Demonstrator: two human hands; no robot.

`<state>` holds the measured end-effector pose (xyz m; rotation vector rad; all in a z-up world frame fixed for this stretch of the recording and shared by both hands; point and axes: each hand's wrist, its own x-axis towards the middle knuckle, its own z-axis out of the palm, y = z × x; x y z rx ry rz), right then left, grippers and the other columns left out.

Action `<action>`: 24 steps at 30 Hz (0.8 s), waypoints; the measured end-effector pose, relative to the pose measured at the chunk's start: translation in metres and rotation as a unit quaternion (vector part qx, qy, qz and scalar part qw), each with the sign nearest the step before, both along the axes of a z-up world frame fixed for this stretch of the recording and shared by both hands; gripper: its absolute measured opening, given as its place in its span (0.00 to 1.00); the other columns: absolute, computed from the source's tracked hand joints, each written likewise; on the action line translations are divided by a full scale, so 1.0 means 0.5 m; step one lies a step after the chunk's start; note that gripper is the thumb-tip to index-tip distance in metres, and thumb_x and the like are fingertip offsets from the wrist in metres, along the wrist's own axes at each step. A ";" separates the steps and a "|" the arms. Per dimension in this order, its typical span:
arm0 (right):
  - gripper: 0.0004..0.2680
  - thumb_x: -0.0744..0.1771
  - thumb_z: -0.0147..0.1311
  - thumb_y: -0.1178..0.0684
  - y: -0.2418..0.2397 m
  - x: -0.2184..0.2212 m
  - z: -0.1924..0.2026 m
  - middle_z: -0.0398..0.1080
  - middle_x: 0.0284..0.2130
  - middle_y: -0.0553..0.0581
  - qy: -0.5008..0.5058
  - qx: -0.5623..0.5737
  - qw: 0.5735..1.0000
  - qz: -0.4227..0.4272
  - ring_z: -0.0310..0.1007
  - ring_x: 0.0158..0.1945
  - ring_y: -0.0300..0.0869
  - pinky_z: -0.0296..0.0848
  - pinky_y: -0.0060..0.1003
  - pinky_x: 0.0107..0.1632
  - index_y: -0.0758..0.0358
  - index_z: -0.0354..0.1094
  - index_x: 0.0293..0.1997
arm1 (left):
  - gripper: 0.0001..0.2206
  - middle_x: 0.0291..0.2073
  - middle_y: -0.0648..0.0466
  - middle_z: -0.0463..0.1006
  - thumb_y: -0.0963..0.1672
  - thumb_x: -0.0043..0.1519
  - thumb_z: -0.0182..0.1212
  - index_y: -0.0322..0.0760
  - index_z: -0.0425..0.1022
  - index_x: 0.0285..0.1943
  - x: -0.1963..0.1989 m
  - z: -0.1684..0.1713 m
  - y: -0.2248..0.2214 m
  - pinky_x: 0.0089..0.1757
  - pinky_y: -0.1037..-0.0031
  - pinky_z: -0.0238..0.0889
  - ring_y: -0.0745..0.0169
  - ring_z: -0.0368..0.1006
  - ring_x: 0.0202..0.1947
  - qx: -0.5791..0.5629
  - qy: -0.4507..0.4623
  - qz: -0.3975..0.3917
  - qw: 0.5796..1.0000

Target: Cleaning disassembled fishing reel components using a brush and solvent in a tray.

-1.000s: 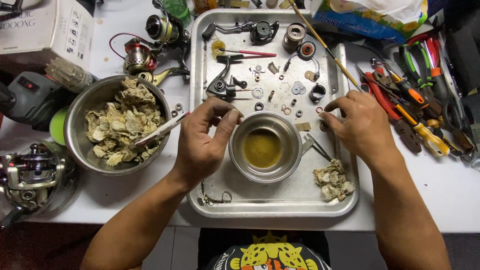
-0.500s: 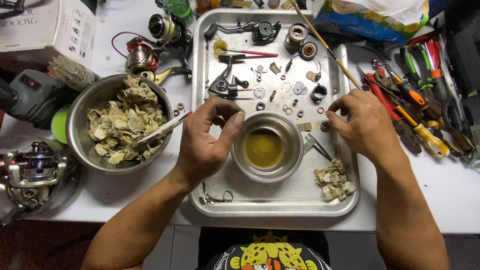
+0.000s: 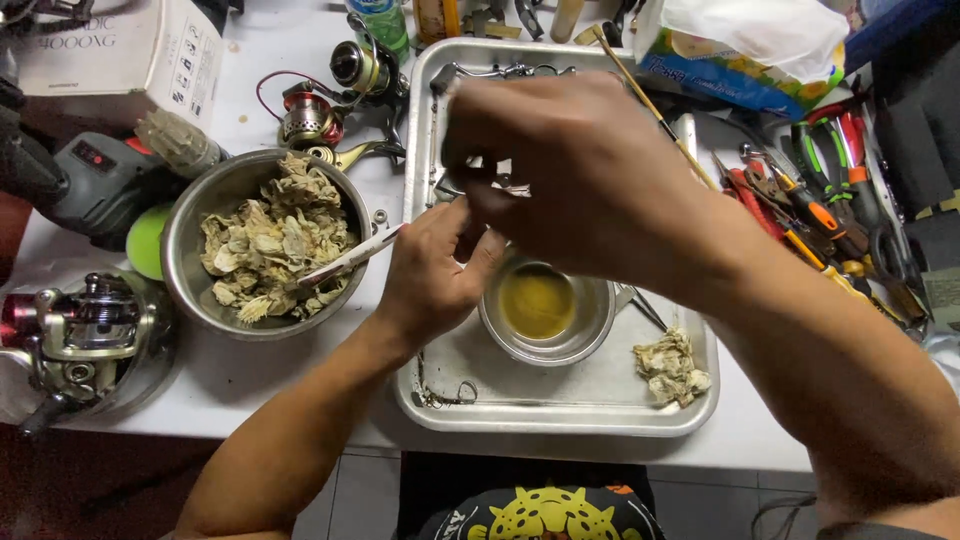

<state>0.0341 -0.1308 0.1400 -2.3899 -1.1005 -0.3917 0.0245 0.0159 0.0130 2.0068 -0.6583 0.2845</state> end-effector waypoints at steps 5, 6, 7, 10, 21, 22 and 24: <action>0.08 0.63 0.42 0.66 0.209 0.085 -0.022 0.61 0.17 0.58 -0.033 -0.040 0.990 0.132 0.59 0.16 0.48 0.54 0.46 0.15 0.62 0.55 0.42 | 0.08 0.36 0.49 0.77 0.43 0.55 0.55 0.33 0.73 0.39 0.009 -0.022 0.002 0.45 0.66 0.59 0.55 0.70 0.39 -0.045 -0.003 -0.037 0.998; 0.09 0.65 0.40 0.61 0.247 0.099 -0.035 0.63 0.16 0.58 -0.013 -0.102 0.988 0.112 0.62 0.14 0.49 0.57 0.47 0.11 0.58 0.56 0.49 | 0.08 0.36 0.48 0.77 0.42 0.54 0.55 0.33 0.73 0.39 0.011 -0.023 0.005 0.44 0.66 0.59 0.54 0.70 0.39 -0.047 -0.007 -0.032 0.998; 0.09 0.65 0.40 0.61 0.278 0.109 -0.055 0.63 0.16 0.58 -0.012 -0.103 0.988 0.113 0.62 0.14 0.49 0.57 0.47 0.11 0.58 0.56 0.49 | 0.08 0.36 0.48 0.77 0.42 0.54 0.55 0.33 0.73 0.39 0.011 -0.024 0.009 0.44 0.66 0.59 0.54 0.70 0.39 -0.048 -0.007 -0.030 0.998; 0.13 0.67 0.26 0.47 0.349 0.120 -0.118 0.60 0.20 0.54 0.005 -0.129 0.982 0.134 0.64 0.16 0.43 0.64 0.43 0.15 0.59 0.57 0.48 | 0.08 0.35 0.46 0.76 0.41 0.52 0.55 0.32 0.72 0.38 0.010 -0.028 0.017 0.42 0.64 0.60 0.51 0.70 0.38 -0.057 -0.016 -0.014 0.998; 0.08 0.62 0.50 0.67 0.078 0.069 -0.074 0.65 0.42 0.65 -0.116 0.012 0.985 0.126 0.62 0.38 0.52 0.64 0.44 0.37 0.67 0.62 0.42 | 0.12 0.32 0.38 0.73 0.37 0.44 0.53 0.28 0.68 0.37 0.012 -0.031 0.007 0.35 0.59 0.60 0.40 0.68 0.35 -0.085 -0.067 0.029 0.994; 0.08 0.62 0.50 0.67 0.027 0.071 -0.069 0.65 0.42 0.65 -0.118 0.011 0.985 0.127 0.62 0.38 0.52 0.64 0.44 0.37 0.67 0.62 0.42 | 0.12 0.32 0.38 0.73 0.37 0.44 0.53 0.28 0.68 0.37 0.012 -0.014 0.006 0.35 0.59 0.60 0.40 0.68 0.35 -0.085 -0.069 0.029 0.994; 0.07 0.64 0.56 0.65 -0.078 0.070 -0.064 0.68 0.38 0.64 -0.019 -0.011 0.999 -0.023 0.68 0.38 0.52 0.69 0.40 0.40 0.70 0.67 0.43 | 0.11 0.25 0.54 0.68 0.49 0.59 0.51 0.36 0.65 0.36 0.006 0.015 0.004 0.25 0.78 0.61 0.67 0.62 0.23 -0.057 0.054 -0.029 0.996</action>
